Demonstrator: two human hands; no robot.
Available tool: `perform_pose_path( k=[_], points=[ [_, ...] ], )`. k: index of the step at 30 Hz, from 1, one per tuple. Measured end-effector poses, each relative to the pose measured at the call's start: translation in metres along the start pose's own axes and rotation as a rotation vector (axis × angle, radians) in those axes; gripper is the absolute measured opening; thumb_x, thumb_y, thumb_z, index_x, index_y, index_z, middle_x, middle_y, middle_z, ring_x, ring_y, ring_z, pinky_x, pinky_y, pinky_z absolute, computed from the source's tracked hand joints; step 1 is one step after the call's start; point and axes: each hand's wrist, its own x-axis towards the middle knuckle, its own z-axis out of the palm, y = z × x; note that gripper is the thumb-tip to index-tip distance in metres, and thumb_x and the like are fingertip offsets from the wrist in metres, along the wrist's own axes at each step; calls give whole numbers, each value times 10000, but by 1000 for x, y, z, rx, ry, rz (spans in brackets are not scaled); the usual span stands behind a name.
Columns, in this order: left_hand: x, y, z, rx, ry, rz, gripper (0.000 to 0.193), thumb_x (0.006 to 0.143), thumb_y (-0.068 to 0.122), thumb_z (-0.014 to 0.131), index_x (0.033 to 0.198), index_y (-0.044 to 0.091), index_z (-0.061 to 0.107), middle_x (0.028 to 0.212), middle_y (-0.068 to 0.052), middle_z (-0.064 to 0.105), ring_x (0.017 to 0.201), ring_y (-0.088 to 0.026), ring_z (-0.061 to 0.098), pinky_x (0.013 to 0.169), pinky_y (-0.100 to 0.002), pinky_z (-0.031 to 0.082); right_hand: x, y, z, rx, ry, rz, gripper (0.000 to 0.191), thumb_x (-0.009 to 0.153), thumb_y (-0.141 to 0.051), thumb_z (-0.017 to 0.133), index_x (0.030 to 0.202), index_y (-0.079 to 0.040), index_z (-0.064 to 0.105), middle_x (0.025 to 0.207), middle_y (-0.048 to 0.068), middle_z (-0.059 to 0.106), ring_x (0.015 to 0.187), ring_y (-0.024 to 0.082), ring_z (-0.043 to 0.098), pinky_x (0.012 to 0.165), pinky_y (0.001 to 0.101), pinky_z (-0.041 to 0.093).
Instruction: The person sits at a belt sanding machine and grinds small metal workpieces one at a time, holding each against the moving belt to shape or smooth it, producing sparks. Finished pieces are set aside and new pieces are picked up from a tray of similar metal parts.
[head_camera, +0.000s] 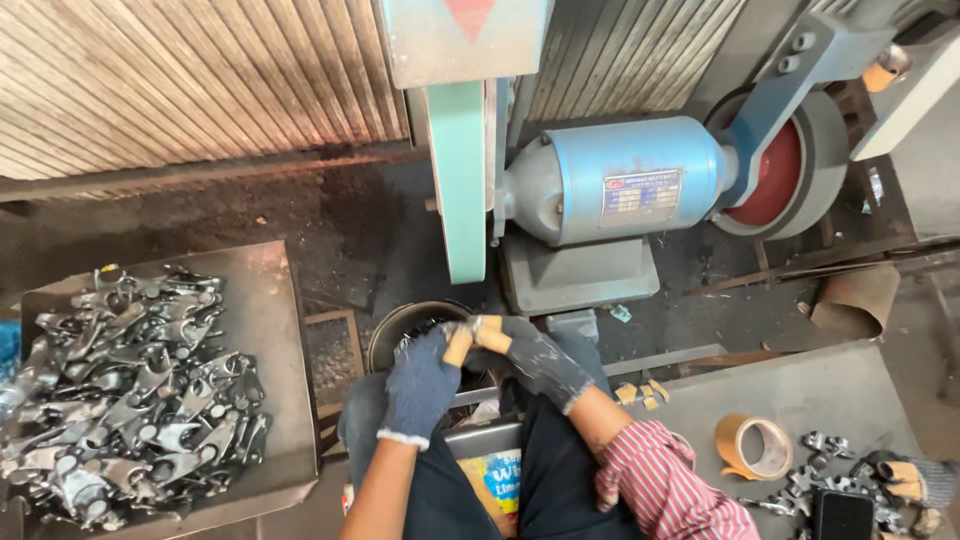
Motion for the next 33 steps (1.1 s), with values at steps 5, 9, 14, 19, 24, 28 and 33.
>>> perform_pose_path(
  k=[5,9,14,19,24,28,33],
  points=[
    [55,-8,66,22,220,-57,358,966,357,568,1155,96,724,1017,-201,737,931,-435,685,789,-517,537,70,11,5,707,285,96,288,999,-301,621,1080,-34,689,980,94,730,871,220,688,829,366,559],
    [57,-41,89,-199,303,61,313,1025,312,583,1127,51,720,974,-149,765,869,-319,739,758,-417,563,87,26,-4,602,318,71,272,991,-284,632,1063,-31,701,965,88,738,867,207,685,831,362,562],
    [59,-62,80,-845,101,-1,337,1026,283,620,1149,-15,718,1015,-113,739,903,-151,660,785,-320,533,61,30,-18,-277,510,-177,340,963,-272,700,1164,3,702,999,58,744,908,118,654,805,295,532],
    [87,-37,106,-685,279,208,346,1021,282,646,1146,-34,709,1050,-102,767,955,-155,697,843,-320,544,47,9,-20,-227,700,-171,385,939,-278,699,1203,4,711,1027,59,765,925,111,668,815,274,536],
    [87,-51,105,-618,186,64,321,1001,260,678,1153,-21,712,1042,-138,770,927,-146,698,799,-323,550,58,27,-19,-126,714,-220,376,968,-263,689,1201,31,721,1055,88,757,940,125,654,822,289,537],
    [87,-55,109,-757,362,-1,290,993,237,691,1081,-38,729,976,-151,781,866,-168,706,761,-316,557,74,36,-24,-303,606,-185,389,975,-277,665,1224,21,703,1080,70,775,976,124,684,865,263,531],
    [91,-33,129,-740,356,66,312,985,219,684,1164,-36,695,1063,-121,763,961,-149,686,829,-287,544,69,33,-44,-130,660,-214,370,979,-225,670,1247,30,673,1086,72,745,979,134,672,863,285,542]
  ],
)
